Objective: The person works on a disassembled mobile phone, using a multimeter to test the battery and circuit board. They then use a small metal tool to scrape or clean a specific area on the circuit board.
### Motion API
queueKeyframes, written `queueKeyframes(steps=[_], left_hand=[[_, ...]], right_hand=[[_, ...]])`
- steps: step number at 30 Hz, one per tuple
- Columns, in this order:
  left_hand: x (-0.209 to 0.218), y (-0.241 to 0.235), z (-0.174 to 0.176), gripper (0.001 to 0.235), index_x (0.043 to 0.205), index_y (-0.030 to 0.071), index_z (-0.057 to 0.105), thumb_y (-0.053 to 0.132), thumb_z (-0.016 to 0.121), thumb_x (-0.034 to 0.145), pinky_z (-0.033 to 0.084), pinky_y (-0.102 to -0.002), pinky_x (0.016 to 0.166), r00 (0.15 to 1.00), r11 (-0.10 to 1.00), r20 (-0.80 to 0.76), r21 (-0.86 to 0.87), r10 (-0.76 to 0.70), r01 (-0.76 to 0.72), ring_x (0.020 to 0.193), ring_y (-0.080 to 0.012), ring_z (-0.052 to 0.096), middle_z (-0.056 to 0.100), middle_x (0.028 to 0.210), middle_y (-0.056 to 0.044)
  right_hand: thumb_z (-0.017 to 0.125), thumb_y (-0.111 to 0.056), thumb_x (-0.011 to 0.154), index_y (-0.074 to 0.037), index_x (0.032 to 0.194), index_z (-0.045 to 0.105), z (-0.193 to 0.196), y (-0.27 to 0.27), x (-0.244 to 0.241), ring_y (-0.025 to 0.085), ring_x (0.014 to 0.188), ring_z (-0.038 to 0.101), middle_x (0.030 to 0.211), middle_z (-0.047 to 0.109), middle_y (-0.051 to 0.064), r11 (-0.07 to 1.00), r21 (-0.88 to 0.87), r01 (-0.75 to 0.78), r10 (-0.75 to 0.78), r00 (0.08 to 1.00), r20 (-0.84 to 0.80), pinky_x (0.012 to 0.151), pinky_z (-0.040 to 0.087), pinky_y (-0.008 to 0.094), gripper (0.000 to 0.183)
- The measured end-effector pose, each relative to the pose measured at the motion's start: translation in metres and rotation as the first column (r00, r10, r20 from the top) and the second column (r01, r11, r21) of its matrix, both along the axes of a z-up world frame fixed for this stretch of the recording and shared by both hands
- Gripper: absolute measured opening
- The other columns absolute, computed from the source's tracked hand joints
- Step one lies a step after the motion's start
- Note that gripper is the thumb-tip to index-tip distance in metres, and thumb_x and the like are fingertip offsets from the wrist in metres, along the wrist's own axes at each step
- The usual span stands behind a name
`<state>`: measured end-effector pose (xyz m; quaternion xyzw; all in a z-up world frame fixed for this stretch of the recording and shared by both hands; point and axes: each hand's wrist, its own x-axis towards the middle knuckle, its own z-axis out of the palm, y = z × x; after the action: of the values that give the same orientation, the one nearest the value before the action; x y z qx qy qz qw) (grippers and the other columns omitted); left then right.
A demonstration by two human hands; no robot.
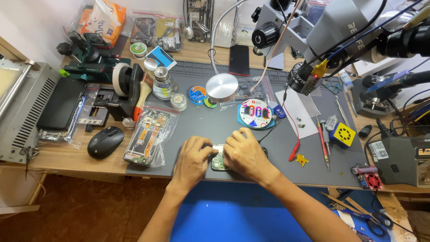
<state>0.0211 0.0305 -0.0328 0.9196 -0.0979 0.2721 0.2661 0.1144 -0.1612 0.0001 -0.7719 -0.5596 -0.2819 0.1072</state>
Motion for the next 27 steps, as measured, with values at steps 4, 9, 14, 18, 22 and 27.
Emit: queueKeyframes(steps=[4, 9, 14, 18, 22, 27], left_hand=[[-0.001, 0.0, -0.002, 0.022, 0.09, 0.026, 0.076, 0.014, 0.06, 0.099, 0.051, -0.035, 0.098, 1.0, 1.0, -0.004, -0.004, 0.0, 0.0, 0.108, -0.0149, 0.061, 0.063, 0.101, 0.007], [0.001, 0.003, -0.005, 0.021, 0.092, 0.028, 0.075, 0.012, 0.062, 0.097, 0.051, -0.035, 0.099, 1.0, 0.999, -0.007, -0.049, -0.005, 0.005, 0.11, -0.0154, 0.062, 0.064, 0.102, 0.008], [-0.001, -0.002, 0.015, 0.022, 0.105, 0.016, 0.073, 0.007, 0.057, 0.092, 0.048, -0.039, 0.095, 0.999, 0.998, -0.006, -0.041, 0.05, -0.05, 0.108, -0.0225, 0.061, 0.066, 0.107, 0.0], [-0.002, -0.01, 0.027, 0.022, 0.105, 0.011, 0.074, 0.015, 0.06, 0.089, 0.044, -0.049, 0.097, 0.996, 0.996, 0.005, 0.025, 0.087, -0.087, 0.111, -0.0339, 0.056, 0.065, 0.119, -0.01], [-0.005, -0.018, 0.023, 0.021, 0.098, 0.016, 0.078, 0.018, 0.061, 0.087, 0.042, -0.049, 0.092, 0.992, 0.99, -0.045, -0.063, 0.122, -0.124, 0.112, -0.0318, 0.053, 0.066, 0.12, -0.006], [-0.011, -0.035, 0.03, 0.026, 0.082, 0.03, 0.084, 0.023, 0.059, 0.086, 0.037, -0.045, 0.097, 0.937, 0.936, -0.323, -0.267, 0.137, -0.229, 0.113, -0.0226, 0.052, 0.07, 0.118, 0.007]], right_hand=[[0.071, -0.017, 0.082, -0.01, 0.068, 0.062, 0.008, -0.003, -0.002, 0.023, 0.075, 0.056, 0.067, 0.055, 0.005, 1.0, 0.025, 0.009, -0.009, 1.0, -0.008, 0.091, 0.047, 0.041, 0.018], [0.069, -0.019, 0.095, -0.016, 0.099, 0.075, 0.058, -0.031, -0.024, 0.021, 0.091, 0.067, 0.094, 0.073, 0.001, 0.982, 0.136, 0.132, -0.073, 0.926, -0.371, 0.091, 0.05, 0.039, 0.007], [0.078, -0.037, 0.089, -0.019, 0.125, 0.071, 0.045, -0.093, -0.036, 0.019, 0.113, 0.063, 0.118, 0.073, -0.002, 0.927, 0.005, 0.376, -0.301, 0.749, -0.59, 0.105, 0.046, 0.037, 0.041], [0.088, -0.043, 0.078, -0.014, 0.152, 0.052, 0.028, -0.105, -0.044, 0.027, 0.149, 0.041, 0.156, 0.055, 0.005, 0.91, -0.206, 0.36, -0.391, 0.574, -0.72, 0.127, 0.023, 0.047, 0.087], [0.085, -0.043, 0.082, -0.008, 0.141, 0.061, 0.017, -0.106, -0.043, 0.028, 0.14, 0.051, 0.145, 0.065, 0.007, 0.942, -0.05, 0.332, -0.276, 0.68, -0.68, 0.127, 0.027, 0.05, 0.072], [0.082, -0.04, 0.086, 0.0, 0.139, 0.06, 0.006, -0.108, -0.043, 0.029, 0.137, 0.056, 0.144, 0.064, 0.016, 0.965, 0.062, 0.253, -0.164, 0.777, -0.608, 0.128, 0.029, 0.052, 0.069]])
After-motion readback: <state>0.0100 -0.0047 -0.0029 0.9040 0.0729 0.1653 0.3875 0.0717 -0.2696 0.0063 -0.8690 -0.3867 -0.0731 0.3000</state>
